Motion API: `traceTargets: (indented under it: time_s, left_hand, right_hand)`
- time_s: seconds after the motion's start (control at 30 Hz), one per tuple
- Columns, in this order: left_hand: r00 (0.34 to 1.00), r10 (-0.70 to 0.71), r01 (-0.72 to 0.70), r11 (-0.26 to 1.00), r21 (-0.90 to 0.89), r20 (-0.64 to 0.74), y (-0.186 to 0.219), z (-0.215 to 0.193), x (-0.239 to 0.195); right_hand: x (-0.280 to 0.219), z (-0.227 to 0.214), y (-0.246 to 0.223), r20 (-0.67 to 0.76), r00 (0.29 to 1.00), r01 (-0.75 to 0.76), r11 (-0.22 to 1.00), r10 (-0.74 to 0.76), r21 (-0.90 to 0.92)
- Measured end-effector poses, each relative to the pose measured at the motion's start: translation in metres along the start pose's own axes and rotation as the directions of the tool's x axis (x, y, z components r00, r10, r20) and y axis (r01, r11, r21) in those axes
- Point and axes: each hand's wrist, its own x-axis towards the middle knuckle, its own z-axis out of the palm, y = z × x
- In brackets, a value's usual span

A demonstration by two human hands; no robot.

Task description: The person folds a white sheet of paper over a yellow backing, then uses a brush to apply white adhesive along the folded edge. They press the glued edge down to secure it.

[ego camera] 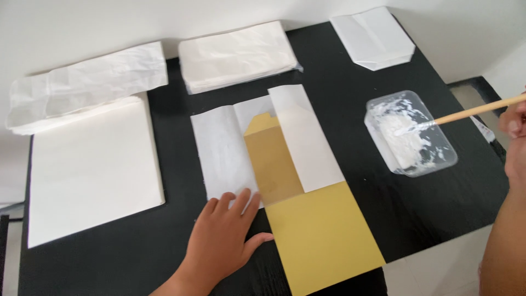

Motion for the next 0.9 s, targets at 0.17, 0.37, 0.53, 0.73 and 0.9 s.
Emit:
traceTargets:
  time_s: [0.17,0.37,0.53,0.73,0.9]
  left_hand:
    - [0.998,-0.037,0.033,0.995,-0.096,-0.041,0.007,0.002,-0.001]
    - [0.978,-0.098,0.084,0.993,-0.082,-0.186,0.009,0.015,-0.008]
    - [0.973,-0.110,0.104,0.994,-0.039,-0.202,0.011,0.016,-0.009]
    - [0.943,-0.140,0.134,0.990,-0.041,-0.301,0.020,0.015,-0.012]
    - [0.936,-0.176,0.169,0.984,-0.049,-0.303,0.030,0.018,-0.016]
  right_hand:
    - [0.012,0.056,-0.036,0.157,0.987,0.005,0.994,-0.023,0.112]
    - [0.039,0.149,-0.069,0.323,0.943,0.029,0.986,-0.080,0.161]
    - [0.046,0.264,-0.188,0.391,0.917,0.027,0.989,-0.082,0.142]
    - [0.028,0.342,-0.274,0.465,0.861,0.132,0.973,-0.207,0.189]
    - [0.018,0.358,-0.279,0.520,0.834,0.088,0.974,-0.186,0.209]
